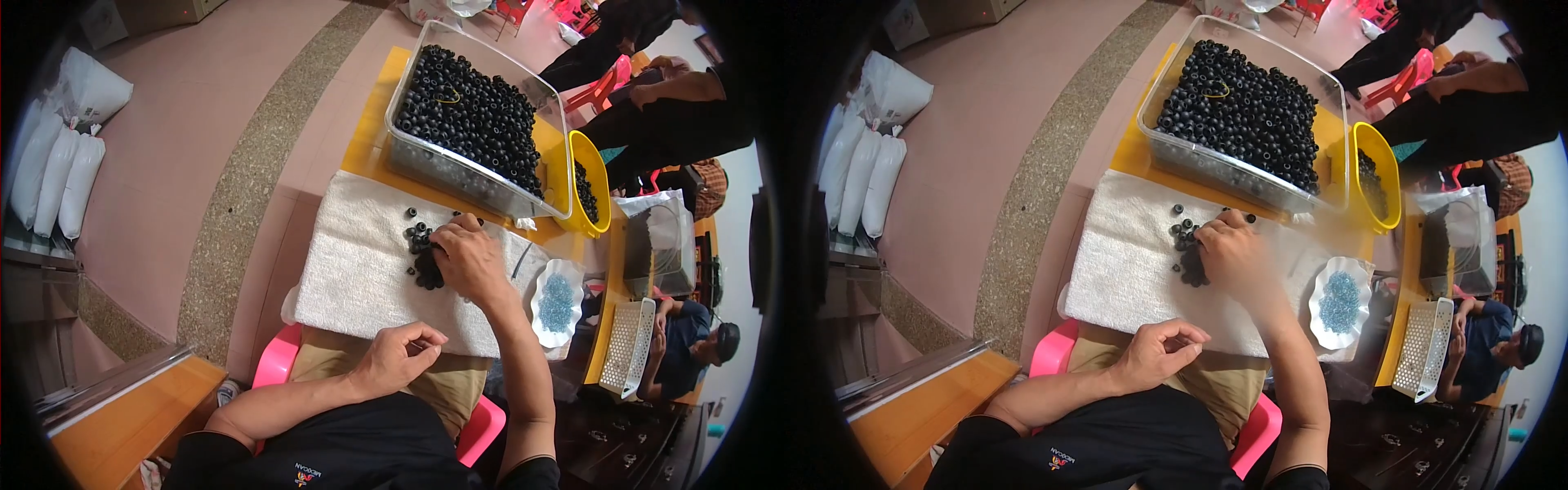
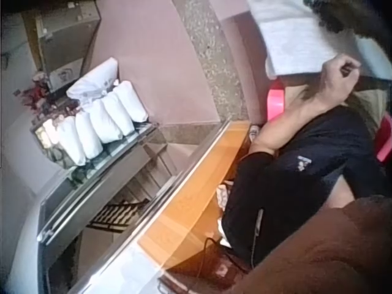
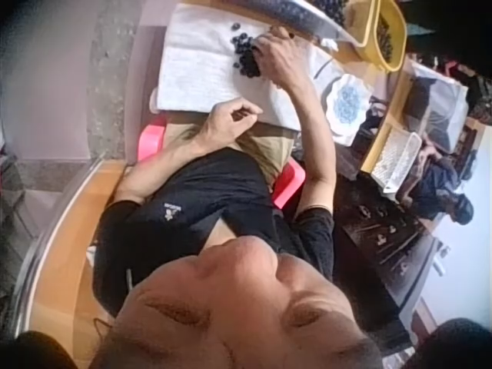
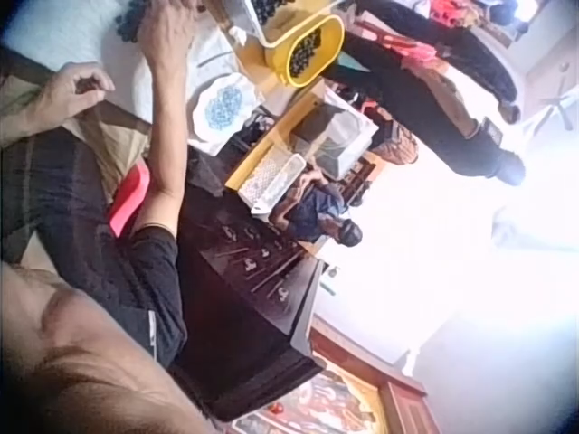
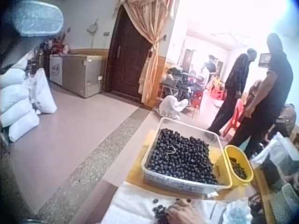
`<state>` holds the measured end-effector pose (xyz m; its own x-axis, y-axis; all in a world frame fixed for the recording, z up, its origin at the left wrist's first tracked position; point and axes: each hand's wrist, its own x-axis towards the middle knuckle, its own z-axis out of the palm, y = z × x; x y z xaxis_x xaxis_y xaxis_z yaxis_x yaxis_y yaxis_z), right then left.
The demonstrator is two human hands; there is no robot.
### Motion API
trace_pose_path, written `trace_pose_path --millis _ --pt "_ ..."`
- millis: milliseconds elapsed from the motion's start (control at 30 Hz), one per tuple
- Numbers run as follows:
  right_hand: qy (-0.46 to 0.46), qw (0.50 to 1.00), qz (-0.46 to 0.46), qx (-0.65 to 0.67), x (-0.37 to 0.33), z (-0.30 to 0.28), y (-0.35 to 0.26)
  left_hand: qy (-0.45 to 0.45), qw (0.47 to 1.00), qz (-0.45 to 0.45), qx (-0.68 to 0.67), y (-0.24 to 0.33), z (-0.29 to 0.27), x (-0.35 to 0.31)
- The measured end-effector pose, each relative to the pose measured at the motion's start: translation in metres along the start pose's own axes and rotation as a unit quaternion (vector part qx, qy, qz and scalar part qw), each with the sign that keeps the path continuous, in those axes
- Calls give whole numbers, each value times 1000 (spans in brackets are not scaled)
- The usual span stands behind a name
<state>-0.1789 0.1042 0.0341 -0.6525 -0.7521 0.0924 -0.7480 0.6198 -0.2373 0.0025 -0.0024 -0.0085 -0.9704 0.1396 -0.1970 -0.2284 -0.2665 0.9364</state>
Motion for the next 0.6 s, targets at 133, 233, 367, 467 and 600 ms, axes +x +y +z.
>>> trace_pose_path --millis 133,233,367,467,600 --pt "6 1000 12 16 -2 6 3 -1 1000 -12 1 2 -1 0" --pt "32 997 21 63 -5 5 3 5 1000 -11 1 3 -1 0" --pt "68 993 28 93 -11 4 6 7 1000 -5 0 3 -1 1" --pt "82 993 1 89 -16 3 6 16 1000 1 4 4 -1 1" --pt "71 995 -35 53 -20 0 2 20 1000 -1 7 7 -1 1"
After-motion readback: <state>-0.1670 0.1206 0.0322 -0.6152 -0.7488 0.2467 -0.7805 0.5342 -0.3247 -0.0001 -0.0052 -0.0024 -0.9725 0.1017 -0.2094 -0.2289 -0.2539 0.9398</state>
